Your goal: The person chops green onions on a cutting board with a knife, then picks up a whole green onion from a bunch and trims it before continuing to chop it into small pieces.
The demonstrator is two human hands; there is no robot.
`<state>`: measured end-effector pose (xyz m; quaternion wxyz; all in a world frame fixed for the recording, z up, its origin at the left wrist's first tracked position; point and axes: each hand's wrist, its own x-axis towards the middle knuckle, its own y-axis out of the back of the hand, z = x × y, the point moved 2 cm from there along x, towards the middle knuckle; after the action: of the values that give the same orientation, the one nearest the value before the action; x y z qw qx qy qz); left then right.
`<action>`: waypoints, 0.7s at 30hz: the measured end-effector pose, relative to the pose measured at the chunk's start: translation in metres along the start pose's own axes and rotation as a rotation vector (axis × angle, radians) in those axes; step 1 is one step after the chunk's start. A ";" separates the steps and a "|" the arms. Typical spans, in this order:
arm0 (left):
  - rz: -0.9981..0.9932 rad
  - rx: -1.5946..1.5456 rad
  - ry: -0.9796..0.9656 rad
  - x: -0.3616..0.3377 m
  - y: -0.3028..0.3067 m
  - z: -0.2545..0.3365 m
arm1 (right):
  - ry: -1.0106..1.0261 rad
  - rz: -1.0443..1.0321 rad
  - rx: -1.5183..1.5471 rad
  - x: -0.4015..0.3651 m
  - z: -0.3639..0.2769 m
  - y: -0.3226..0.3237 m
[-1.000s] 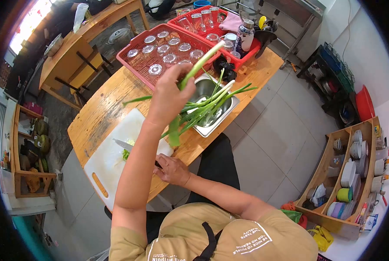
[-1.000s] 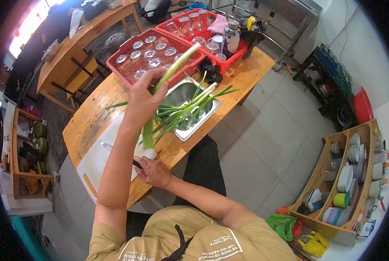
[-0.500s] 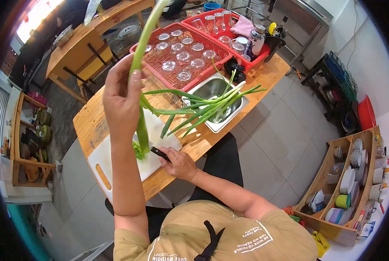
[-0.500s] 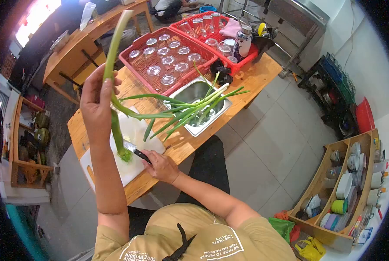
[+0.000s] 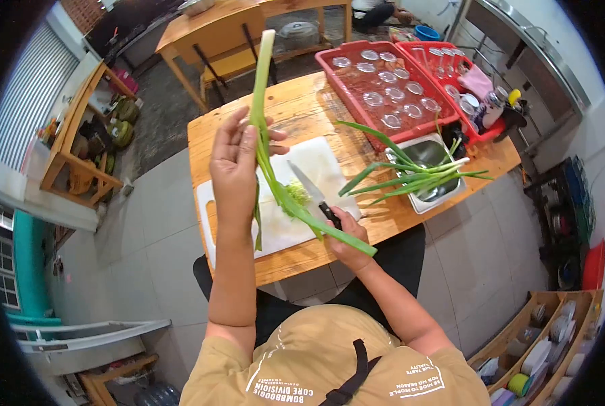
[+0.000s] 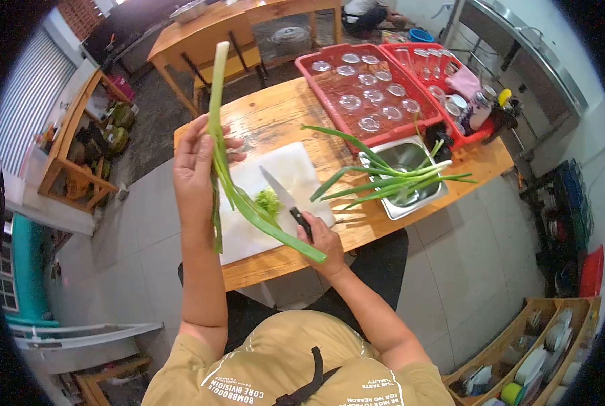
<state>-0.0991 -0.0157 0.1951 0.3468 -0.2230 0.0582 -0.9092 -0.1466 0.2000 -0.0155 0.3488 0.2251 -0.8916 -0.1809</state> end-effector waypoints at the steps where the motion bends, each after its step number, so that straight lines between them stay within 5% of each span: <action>1: 0.000 -0.024 0.025 -0.003 0.006 -0.001 | -0.007 0.023 0.000 0.001 -0.002 0.001; 21: 0.064 -0.252 0.446 -0.044 0.112 -0.040 | -0.080 -0.010 -0.055 -0.004 0.006 -0.003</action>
<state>-0.0205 -0.0728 0.1140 0.3236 -0.0566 0.2530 -0.9100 -0.1476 0.2005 -0.0237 0.3178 0.2123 -0.8984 -0.2162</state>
